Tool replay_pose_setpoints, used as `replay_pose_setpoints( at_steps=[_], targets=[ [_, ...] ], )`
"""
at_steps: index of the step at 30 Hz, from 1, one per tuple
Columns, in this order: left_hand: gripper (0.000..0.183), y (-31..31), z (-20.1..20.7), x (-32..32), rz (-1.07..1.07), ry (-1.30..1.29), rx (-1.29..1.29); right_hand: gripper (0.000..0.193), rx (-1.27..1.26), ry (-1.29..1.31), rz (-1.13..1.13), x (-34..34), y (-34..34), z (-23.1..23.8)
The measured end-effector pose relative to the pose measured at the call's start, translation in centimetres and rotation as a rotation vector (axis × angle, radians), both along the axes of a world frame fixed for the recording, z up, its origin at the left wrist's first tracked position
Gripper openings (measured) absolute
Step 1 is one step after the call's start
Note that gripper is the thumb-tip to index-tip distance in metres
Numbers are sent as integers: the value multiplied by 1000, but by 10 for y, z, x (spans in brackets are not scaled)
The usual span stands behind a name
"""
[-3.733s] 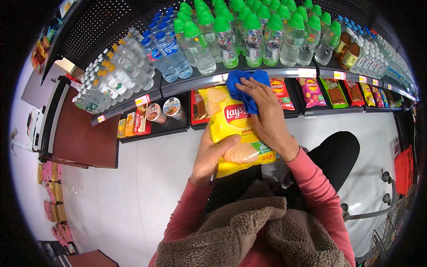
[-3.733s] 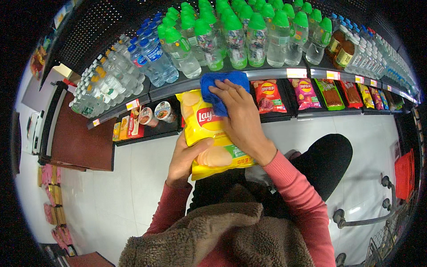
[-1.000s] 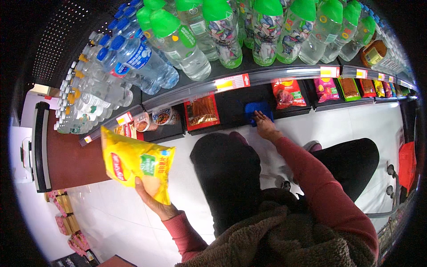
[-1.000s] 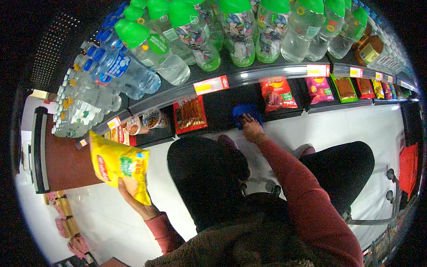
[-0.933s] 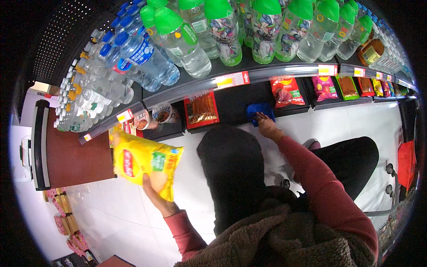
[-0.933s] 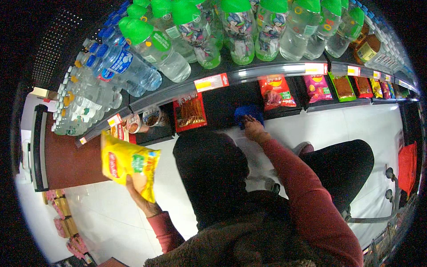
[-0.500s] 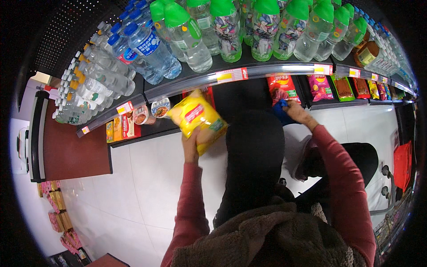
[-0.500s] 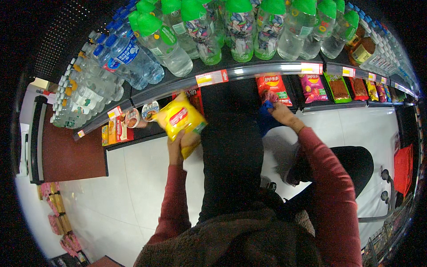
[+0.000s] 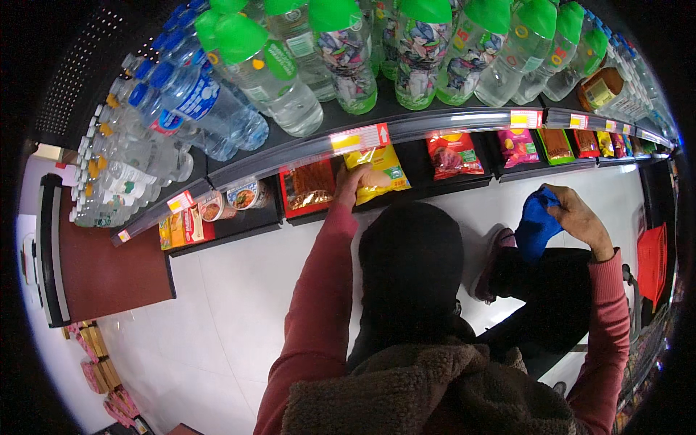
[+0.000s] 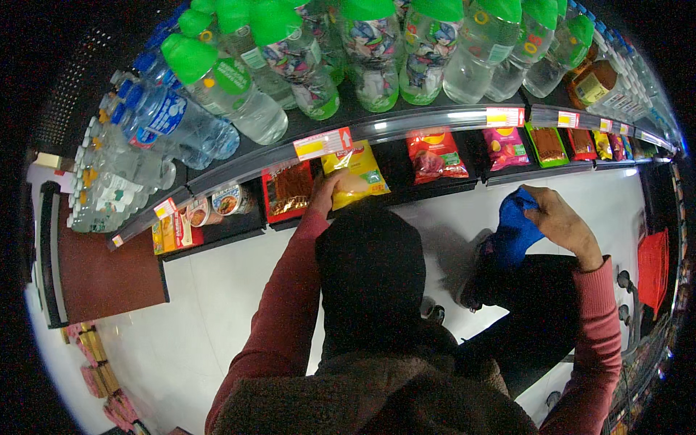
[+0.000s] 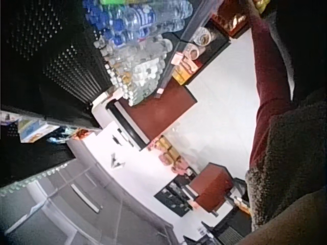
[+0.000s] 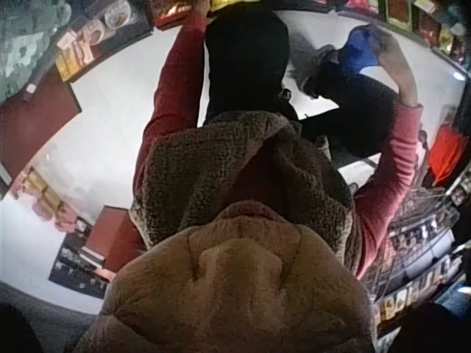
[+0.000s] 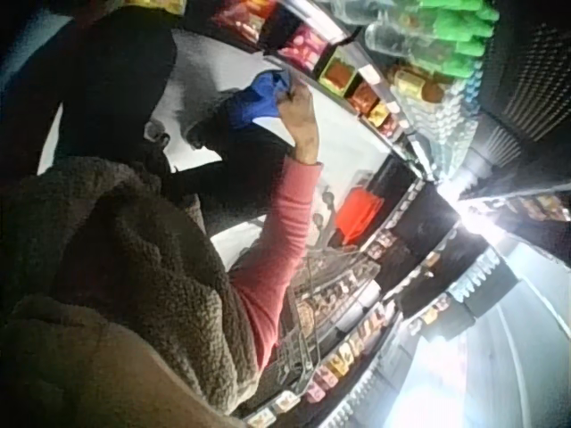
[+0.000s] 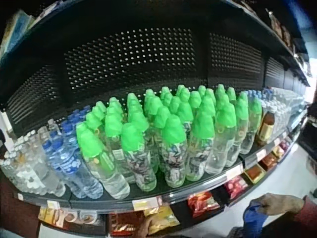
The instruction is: The person kneels in front of a low shelf and wipes the surface with a blue cloth. They pick up various packaged food items one by one, wipe each item, and place them back on the shelf in sequence.
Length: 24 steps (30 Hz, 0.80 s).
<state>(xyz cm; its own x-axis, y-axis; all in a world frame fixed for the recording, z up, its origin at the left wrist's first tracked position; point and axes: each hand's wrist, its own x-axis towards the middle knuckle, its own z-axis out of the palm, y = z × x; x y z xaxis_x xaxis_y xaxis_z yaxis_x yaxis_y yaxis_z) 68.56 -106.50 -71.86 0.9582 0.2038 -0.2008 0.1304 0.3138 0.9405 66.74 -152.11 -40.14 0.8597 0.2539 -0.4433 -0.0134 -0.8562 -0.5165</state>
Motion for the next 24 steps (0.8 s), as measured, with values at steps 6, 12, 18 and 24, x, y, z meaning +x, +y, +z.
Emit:
replay_pose_setpoints(
  at_steps=[6,12,18,24],
  targets=[
    [45,-6,-24,26,-19,-11,96,46,-5,-78,99,0,3,1],
    [66,-7,-24,39,54,42,340,39,45,-215,242,4,18,-1],
    [77,-19,-9,39,194,109,1075,35,-11,-116,235,9,22,0],
    [89,-60,18,8,11,60,1360,32,63,-182,259,10,22,-5]
  ],
)
